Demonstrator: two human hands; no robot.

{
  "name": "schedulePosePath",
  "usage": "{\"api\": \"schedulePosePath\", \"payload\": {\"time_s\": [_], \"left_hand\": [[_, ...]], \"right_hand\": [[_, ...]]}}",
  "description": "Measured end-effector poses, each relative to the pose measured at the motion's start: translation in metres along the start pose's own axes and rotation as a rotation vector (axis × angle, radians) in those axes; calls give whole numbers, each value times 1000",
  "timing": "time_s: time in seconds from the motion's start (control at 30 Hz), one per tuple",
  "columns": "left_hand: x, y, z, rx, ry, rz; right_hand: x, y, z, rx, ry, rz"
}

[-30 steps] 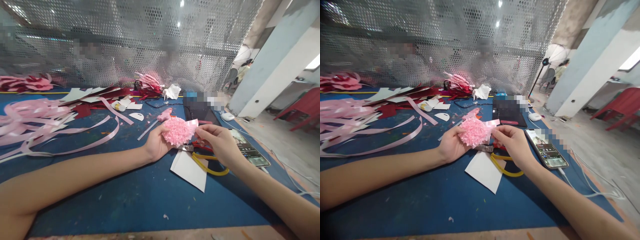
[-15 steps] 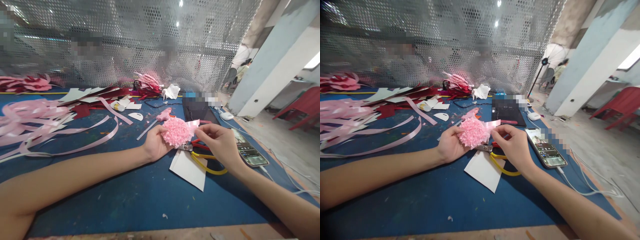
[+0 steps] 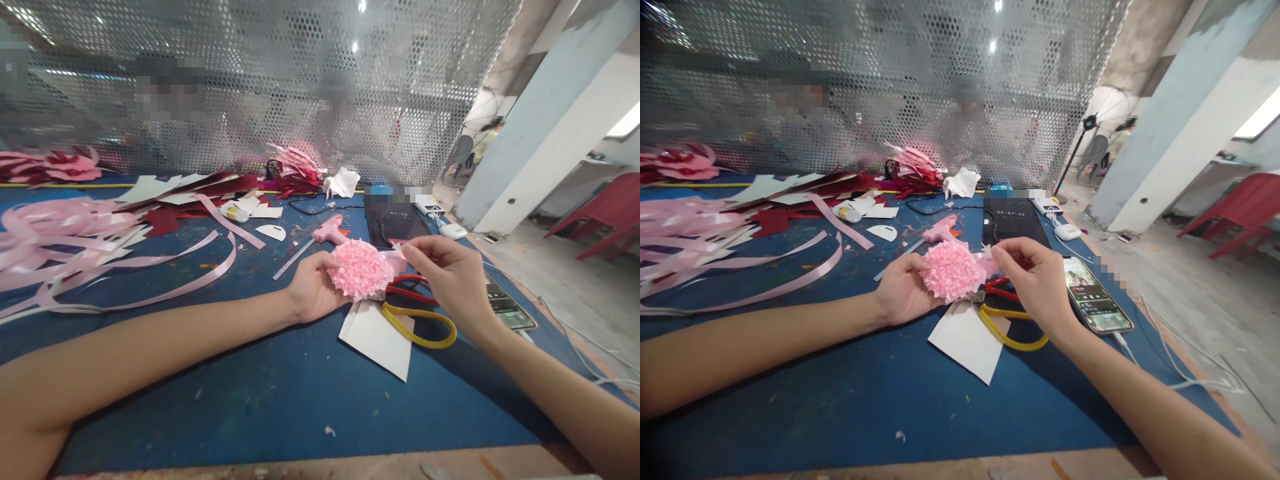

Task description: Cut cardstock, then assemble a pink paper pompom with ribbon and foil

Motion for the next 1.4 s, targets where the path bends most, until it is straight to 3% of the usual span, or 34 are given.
{"api": "schedulePosePath", "payload": {"time_s": [0.1,0.43,0.77,1.0,1.17,1.4], "left_hand": [[0,-1,0,32,-9,-9],[-4,9,3,56,18,170],[-5,14,0,52,56,233],[-4,11,0,62,50,200],[-5,9,5,67,21,184],[-6,9,5,38,41,206]], "right_hand": [[1,3,1,11,-32,-9],[2,-9,4,-37,-50,-193],[-1,-10,11,8,-134,-183],[0,-3,14,55,-165,-89],[-4,2,13,88,-118,12],[-8,-3,13,53,-68,0]]}}
Point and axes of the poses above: each hand's wrist, its own x-axis towards the middle knuckle, its own z-axis out of the palm, y = z × x, the point moved 8 cm from there along x, towards the middle knuckle, and after that the axes turned 6 degrees about -z, right-handed, at the moved point
